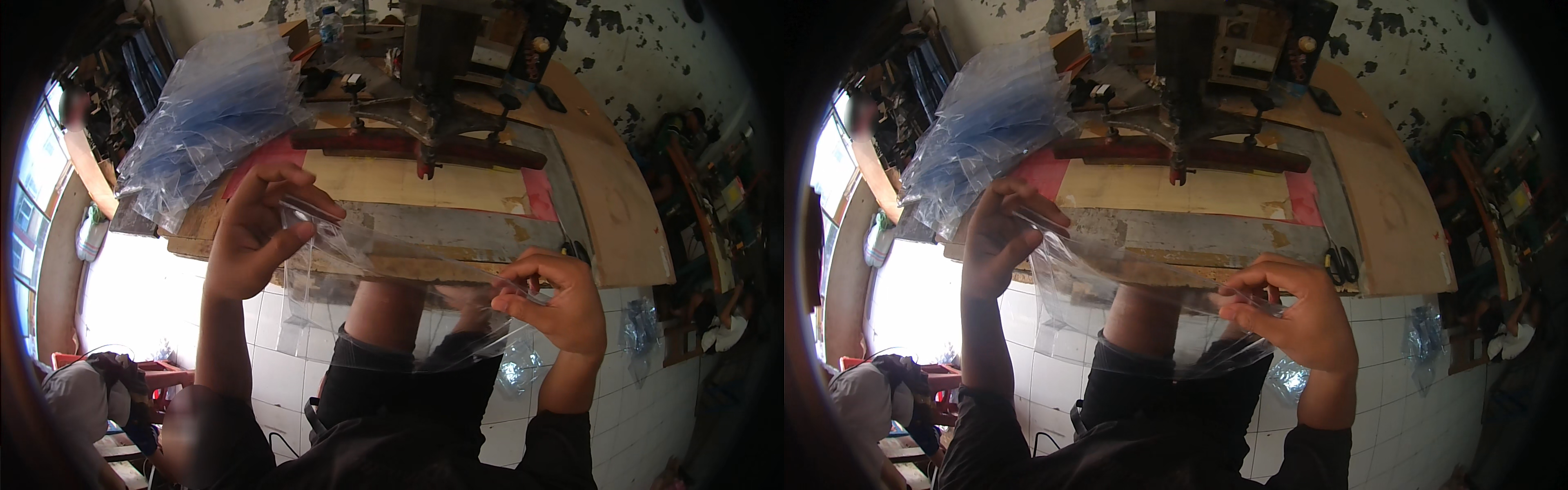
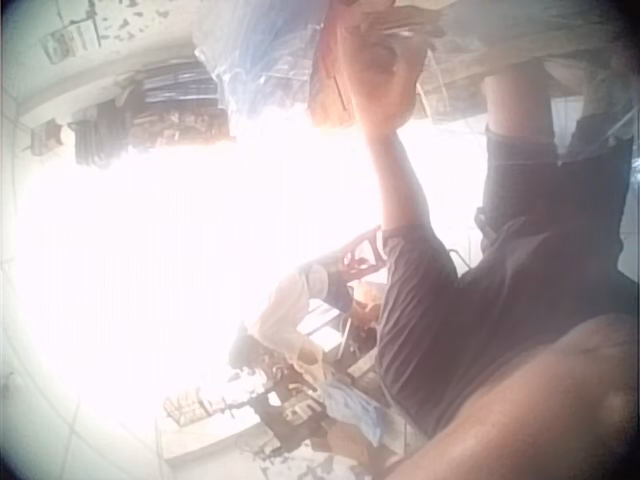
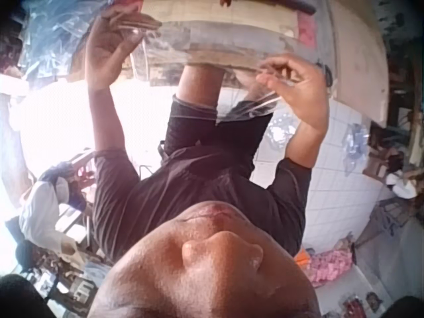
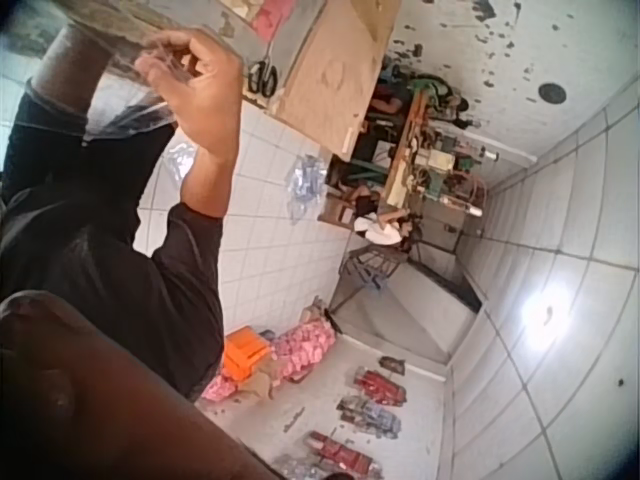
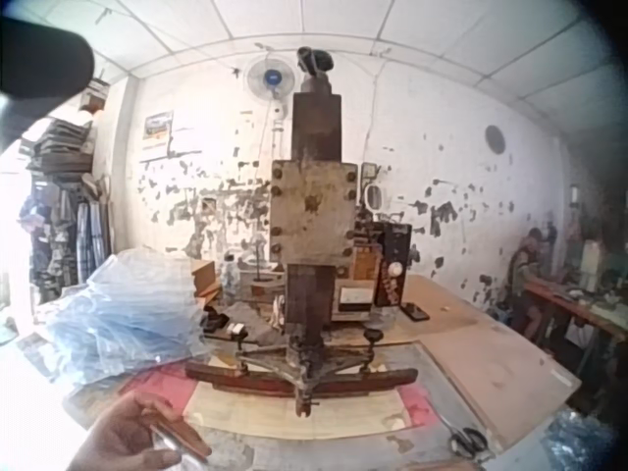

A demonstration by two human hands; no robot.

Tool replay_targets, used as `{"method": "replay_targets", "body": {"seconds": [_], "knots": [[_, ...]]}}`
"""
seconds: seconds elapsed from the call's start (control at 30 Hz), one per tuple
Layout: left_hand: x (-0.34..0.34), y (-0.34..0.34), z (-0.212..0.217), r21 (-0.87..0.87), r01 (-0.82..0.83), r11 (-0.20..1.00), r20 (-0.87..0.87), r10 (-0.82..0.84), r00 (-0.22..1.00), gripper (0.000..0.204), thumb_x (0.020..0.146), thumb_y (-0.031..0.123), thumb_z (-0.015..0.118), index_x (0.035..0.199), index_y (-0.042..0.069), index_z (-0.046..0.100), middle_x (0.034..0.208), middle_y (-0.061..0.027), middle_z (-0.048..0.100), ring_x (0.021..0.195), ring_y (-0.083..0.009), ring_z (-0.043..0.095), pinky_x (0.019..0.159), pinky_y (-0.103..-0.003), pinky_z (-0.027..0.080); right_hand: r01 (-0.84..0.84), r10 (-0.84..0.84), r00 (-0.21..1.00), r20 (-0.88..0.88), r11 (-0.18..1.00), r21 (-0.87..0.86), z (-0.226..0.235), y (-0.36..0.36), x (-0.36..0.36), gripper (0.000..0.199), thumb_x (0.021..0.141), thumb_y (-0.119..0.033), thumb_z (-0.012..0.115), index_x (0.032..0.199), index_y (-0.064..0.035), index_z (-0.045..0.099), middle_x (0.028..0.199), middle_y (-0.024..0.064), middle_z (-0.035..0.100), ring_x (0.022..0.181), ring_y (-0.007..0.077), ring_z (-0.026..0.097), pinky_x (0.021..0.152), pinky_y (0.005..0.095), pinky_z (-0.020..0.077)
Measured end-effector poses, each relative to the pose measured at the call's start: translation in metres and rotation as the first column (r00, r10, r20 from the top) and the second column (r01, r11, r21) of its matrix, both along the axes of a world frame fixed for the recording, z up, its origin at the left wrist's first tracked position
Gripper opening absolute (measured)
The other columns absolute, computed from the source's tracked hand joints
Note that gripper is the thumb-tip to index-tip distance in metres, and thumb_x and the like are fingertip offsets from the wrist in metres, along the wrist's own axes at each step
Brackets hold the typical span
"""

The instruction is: The person aligns and folds plastic sheets on a work table, trims the edges using scissors, and shapes the plastic bag.

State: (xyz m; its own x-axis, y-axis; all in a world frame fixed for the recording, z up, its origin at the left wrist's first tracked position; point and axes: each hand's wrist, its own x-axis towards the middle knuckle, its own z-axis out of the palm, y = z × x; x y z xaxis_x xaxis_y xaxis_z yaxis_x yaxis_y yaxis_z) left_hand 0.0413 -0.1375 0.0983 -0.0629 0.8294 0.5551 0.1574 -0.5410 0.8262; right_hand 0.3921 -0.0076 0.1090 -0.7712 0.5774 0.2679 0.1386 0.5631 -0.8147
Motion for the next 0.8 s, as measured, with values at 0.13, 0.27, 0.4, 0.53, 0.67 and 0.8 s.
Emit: {"method": "replay_targets", "body": {"seconds": [0.13,0.27,0.4,0.53,0.67,0.8], "knots": [[0.008,0.005,-0.009,-0.241,-0.086,0.967,0.006,0.090,0.996,0.072,0.084,0.028,0.087,0.139,0.004,0.047,0.108,-0.0143,0.070,0.097,-0.0164,0.070,0.083,-0.031,0.055,0.043,-0.047,0.997,-0.060,0.996,-0.079,-0.002,-0.003,-0.003,0.021,0.079,-0.005,0.084,0.098,-0.0019,0.075,0.087,0.0035,0.071,0.073,0.0087,0.061,0.065,0.0245,0.0432],[0.015,0.005,-0.010,-0.373,-0.208,0.904,-0.026,0.214,0.976,0.050,0.085,0.023,0.087,0.121,0.002,0.059,0.099,-0.0051,0.068,0.086,-0.0114,0.067,0.069,-0.024,0.054,0.052,-0.054,0.998,-0.045,0.997,-0.054,0.000,-0.003,-0.005,0.020,0.079,-0.003,0.084,0.097,-0.0017,0.074,0.088,0.0034,0.071,0.073,0.0087,0.060,0.066,0.0243,0.0440],[0.017,0.003,-0.008,-0.379,-0.123,0.917,0.140,0.188,0.972,0.043,0.086,0.011,0.084,0.118,0.002,0.058,0.097,-0.0069,0.069,0.086,-0.0116,0.068,0.069,-0.024,0.054,0.073,-0.076,0.996,-0.042,0.995,-0.074,-0.007,0.003,-0.001,0.026,0.079,-0.006,0.086,0.101,-0.0031,0.074,0.090,0.0027,0.070,0.075,0.0087,0.059,0.067,0.0245,0.0438],[0.024,0.004,-0.007,-0.330,-0.173,0.928,0.108,0.219,0.970,0.041,0.088,0.000,0.078,0.121,0.002,0.054,0.097,-0.0098,0.071,0.091,-0.0126,0.069,0.071,-0.025,0.057,0.043,-0.043,0.998,0.049,0.999,0.006,0.001,0.008,-0.003,0.030,0.082,-0.015,0.086,0.107,-0.0041,0.074,0.093,0.0029,0.071,0.078,0.0093,0.061,0.068,0.0248,0.0434],[0.023,0.004,-0.011,-0.258,-0.182,0.949,0.098,0.213,0.972,0.043,0.089,-0.003,0.076,0.125,0.002,0.051,0.097,-0.0098,0.070,0.093,-0.0132,0.069,0.073,-0.026,0.057,-0.034,0.034,0.998,0.043,0.999,-0.012,-0.004,0.012,-0.006,0.035,0.092,-0.032,0.077,0.111,-0.0022,0.073,0.097,0.0053,0.072,0.082,0.0104,0.063,0.069,0.0251,0.0436],[0.023,0.005,-0.011,-0.277,-0.159,0.948,0.145,0.205,0.968,0.044,0.090,-0.003,0.075,0.126,0.002,0.050,0.098,-0.0096,0.070,0.096,-0.0139,0.069,0.074,-0.026,0.058,0.025,-0.017,0.999,0.048,0.987,-0.158,-0.009,0.014,-0.009,0.034,0.094,-0.034,0.075,0.110,-0.0040,0.074,0.094,0.0043,0.075,0.082,0.0085,0.065,0.067,0.0254,0.0424]]}}
